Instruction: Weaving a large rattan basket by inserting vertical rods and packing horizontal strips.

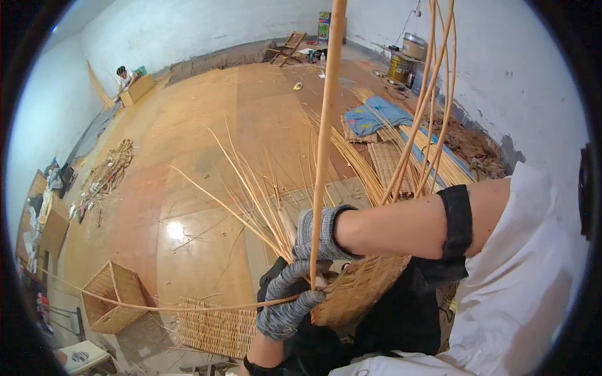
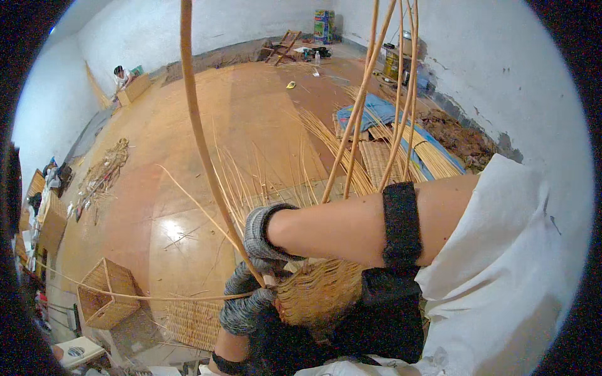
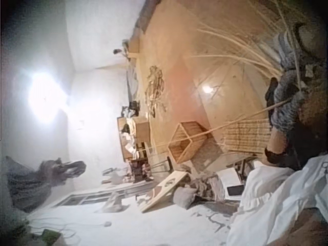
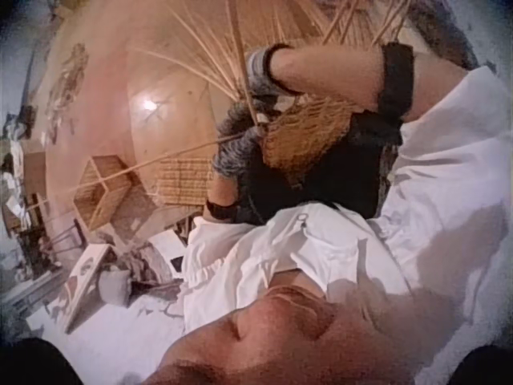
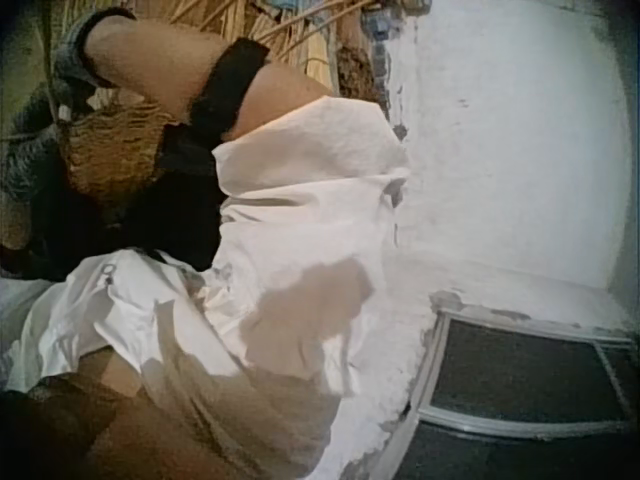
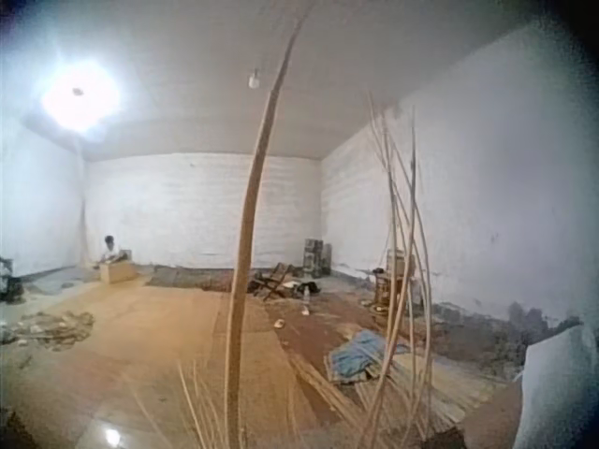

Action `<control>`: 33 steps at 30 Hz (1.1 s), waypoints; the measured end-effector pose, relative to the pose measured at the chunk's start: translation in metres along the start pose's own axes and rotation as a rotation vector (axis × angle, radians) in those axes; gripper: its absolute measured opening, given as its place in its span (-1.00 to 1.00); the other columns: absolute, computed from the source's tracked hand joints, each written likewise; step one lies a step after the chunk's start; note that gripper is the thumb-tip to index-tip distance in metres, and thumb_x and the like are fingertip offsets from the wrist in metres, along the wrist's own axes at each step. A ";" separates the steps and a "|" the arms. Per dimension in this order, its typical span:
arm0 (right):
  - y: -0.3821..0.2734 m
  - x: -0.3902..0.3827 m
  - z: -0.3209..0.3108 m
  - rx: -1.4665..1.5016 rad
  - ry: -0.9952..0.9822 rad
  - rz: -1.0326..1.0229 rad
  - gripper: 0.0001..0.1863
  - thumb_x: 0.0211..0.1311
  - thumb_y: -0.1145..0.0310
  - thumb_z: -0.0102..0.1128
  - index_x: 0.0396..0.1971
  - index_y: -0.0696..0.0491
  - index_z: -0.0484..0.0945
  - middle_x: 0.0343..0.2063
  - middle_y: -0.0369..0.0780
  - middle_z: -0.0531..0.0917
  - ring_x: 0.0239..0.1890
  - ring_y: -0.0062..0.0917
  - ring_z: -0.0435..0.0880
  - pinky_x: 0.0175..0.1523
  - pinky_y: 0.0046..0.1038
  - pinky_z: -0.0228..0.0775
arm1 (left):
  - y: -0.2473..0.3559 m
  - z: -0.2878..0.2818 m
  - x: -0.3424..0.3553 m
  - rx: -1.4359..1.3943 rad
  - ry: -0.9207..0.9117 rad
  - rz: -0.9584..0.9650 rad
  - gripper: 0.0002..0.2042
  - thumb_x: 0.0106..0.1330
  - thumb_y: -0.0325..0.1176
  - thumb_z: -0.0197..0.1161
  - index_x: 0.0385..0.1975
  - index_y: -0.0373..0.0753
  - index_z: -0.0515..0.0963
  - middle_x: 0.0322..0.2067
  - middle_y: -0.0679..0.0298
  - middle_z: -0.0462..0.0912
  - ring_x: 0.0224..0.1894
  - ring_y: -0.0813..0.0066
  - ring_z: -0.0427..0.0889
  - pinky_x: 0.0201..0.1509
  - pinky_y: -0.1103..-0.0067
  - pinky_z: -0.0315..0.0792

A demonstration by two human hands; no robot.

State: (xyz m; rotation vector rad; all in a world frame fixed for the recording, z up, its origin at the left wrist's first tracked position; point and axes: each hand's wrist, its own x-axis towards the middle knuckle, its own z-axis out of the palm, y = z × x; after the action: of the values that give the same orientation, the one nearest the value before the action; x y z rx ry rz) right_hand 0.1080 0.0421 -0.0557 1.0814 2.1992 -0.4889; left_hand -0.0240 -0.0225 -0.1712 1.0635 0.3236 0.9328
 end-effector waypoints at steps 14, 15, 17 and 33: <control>-0.002 -0.112 0.016 1.332 0.481 -0.526 -0.78 0.02 0.54 0.12 -0.26 0.18 0.53 -0.53 -0.24 0.59 -0.50 -0.63 0.53 -0.43 -0.61 0.42 | 0.011 -0.002 0.002 0.109 -0.090 -0.026 -0.65 0.09 -0.34 0.23 -0.12 -0.30 0.40 -0.18 0.26 0.45 -0.11 0.49 0.41 -0.01 0.53 0.29; 0.000 -0.114 0.024 1.478 0.535 -0.630 -0.78 0.03 0.56 0.10 -0.26 0.17 0.53 -0.53 -0.24 0.59 -0.50 -0.65 0.53 -0.42 -0.64 0.42 | 0.016 0.002 0.000 0.052 -0.086 -0.031 -0.65 0.10 -0.32 0.23 -0.13 -0.30 0.39 -0.21 0.28 0.46 -0.13 0.51 0.41 -0.03 0.55 0.30; 0.002 -0.128 0.038 1.336 0.641 -0.598 -0.78 0.02 0.57 0.12 -0.27 0.18 0.53 -0.53 -0.22 0.60 -0.47 -0.62 0.57 -0.38 -0.64 0.45 | 0.024 0.001 0.004 0.091 -0.091 -0.057 -0.71 0.12 -0.32 0.21 -0.20 -0.29 0.41 -0.28 0.29 0.47 -0.18 0.52 0.42 -0.07 0.58 0.31; -0.061 -0.035 0.162 2.521 1.441 -0.334 -0.79 -0.07 0.41 0.27 -0.40 0.14 0.51 -0.51 -0.20 0.60 -0.60 -0.51 0.58 -0.47 -0.58 0.48 | 0.065 0.031 0.008 0.548 0.082 -0.393 -0.85 0.09 -0.41 0.19 -0.44 -0.21 0.33 -0.35 0.24 0.51 -0.19 0.50 0.46 -0.12 0.57 0.37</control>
State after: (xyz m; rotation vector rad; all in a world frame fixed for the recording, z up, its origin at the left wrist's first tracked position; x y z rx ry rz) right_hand 0.1362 -0.1066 -0.1476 -0.6814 -0.2914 1.2484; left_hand -0.0317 -0.0247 -0.0988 1.3942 0.8585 0.5406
